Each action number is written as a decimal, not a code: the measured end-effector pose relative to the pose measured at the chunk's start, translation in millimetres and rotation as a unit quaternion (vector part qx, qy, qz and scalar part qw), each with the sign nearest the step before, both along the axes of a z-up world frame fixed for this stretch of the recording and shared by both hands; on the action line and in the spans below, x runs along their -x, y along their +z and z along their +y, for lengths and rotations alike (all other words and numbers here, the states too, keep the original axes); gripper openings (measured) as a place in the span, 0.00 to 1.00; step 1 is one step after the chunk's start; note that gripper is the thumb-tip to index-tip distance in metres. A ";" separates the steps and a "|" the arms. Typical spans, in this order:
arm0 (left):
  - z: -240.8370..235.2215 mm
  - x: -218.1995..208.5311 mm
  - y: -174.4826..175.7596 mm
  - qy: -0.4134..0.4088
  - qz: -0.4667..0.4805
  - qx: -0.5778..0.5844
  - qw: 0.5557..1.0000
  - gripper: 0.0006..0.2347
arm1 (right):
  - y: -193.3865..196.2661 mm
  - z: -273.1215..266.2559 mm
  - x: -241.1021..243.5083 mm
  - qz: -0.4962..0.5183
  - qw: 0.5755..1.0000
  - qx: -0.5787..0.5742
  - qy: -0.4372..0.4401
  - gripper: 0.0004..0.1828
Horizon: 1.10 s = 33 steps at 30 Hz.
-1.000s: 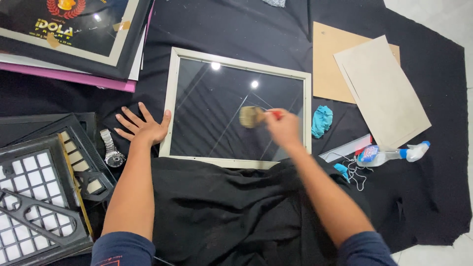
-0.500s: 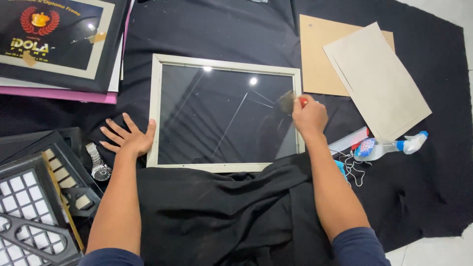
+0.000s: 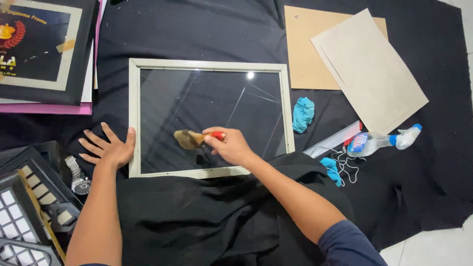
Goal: Cleaning a glass pane with a brush and cloth before assembling it into a picture frame with a backing board.
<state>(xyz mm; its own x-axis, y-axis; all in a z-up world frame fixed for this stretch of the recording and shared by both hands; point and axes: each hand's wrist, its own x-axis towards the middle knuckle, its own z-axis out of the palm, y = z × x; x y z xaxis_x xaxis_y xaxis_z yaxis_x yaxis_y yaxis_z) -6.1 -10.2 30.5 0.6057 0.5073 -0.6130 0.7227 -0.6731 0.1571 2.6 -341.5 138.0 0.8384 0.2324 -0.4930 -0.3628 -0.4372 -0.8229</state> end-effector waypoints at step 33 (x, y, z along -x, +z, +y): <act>6.7 -2.7 -50.5 -0.026 -0.010 -0.077 0.997 0.43 | 2.7 -17.7 -35.3 -0.149 0.981 0.019 -0.127 0.11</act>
<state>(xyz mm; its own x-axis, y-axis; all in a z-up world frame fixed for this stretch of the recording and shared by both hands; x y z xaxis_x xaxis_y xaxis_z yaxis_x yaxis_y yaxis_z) -3.4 -3.5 -20.0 0.6442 0.5621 -0.5188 0.6845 -0.7262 0.0632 37.9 -359.2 140.7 0.9748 -0.0154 -0.2225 -0.2103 -0.3961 -0.8938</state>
